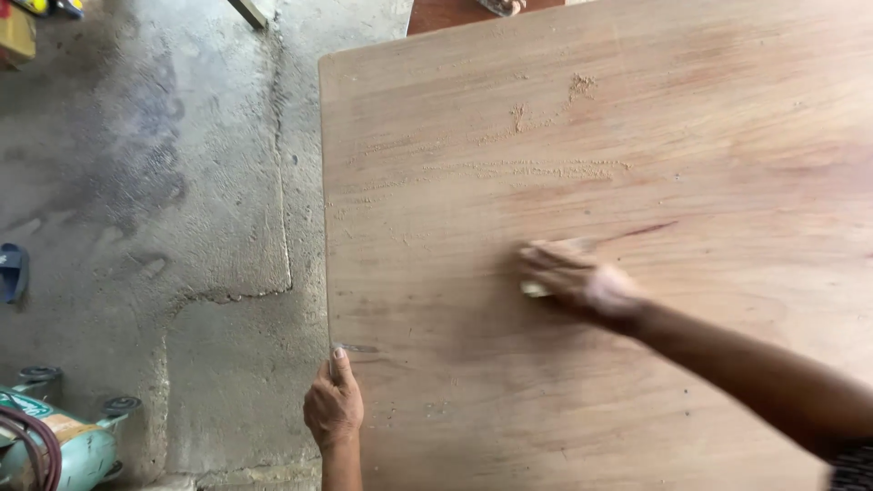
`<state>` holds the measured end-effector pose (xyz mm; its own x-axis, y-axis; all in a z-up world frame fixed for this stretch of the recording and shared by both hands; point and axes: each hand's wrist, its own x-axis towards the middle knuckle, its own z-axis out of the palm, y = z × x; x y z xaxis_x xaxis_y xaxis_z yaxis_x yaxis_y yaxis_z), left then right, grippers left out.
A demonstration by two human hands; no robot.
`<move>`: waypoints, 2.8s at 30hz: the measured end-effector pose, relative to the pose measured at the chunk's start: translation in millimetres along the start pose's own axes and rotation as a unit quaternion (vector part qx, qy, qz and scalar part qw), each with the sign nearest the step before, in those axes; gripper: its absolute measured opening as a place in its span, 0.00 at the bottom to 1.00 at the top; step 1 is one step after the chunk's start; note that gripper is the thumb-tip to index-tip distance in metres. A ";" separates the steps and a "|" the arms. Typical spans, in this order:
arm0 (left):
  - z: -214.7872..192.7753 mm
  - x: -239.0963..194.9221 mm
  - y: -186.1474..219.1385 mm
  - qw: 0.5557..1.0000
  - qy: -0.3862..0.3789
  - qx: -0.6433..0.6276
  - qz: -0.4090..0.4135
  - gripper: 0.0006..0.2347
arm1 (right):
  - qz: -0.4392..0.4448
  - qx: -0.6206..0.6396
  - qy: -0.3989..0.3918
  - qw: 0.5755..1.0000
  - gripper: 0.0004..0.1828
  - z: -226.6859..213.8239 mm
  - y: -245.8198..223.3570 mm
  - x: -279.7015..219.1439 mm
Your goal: The person sands the surface and edges of a wooden table using a sanding block. They move around the table to reach different areas, applying consistent pressure to smooth the wood.
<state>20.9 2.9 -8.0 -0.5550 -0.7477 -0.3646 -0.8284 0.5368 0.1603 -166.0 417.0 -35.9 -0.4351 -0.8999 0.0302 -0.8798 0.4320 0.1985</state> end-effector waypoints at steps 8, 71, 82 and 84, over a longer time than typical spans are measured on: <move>-1.6 -3.5 5.4 0.999 0.011 -0.030 0.005 0.35 | -0.012 0.084 -0.020 0.996 0.31 15.9 -5.4 70.3; 8.8 10.6 -21.3 0.996 -0.017 -0.042 0.077 0.37 | 0.023 0.032 0.005 0.999 0.39 -50.6 -166.0 215.8; 8.4 16.8 -23.8 0.992 -0.036 -0.082 0.093 0.33 | 0.432 -0.070 -0.050 0.898 0.28 -43.3 -99.4 33.6; 12.3 19.6 -28.2 0.989 -0.042 -0.095 0.109 0.33 | 0.403 0.005 -0.035 0.914 0.29 -56.8 -161.5 80.8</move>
<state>34.3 -22.1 -30.9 -0.7201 -0.5834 -0.3757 -0.6937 0.5926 0.4094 -48.2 271.1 -9.9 -0.9539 -0.2829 0.1004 -0.2693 0.9542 0.1301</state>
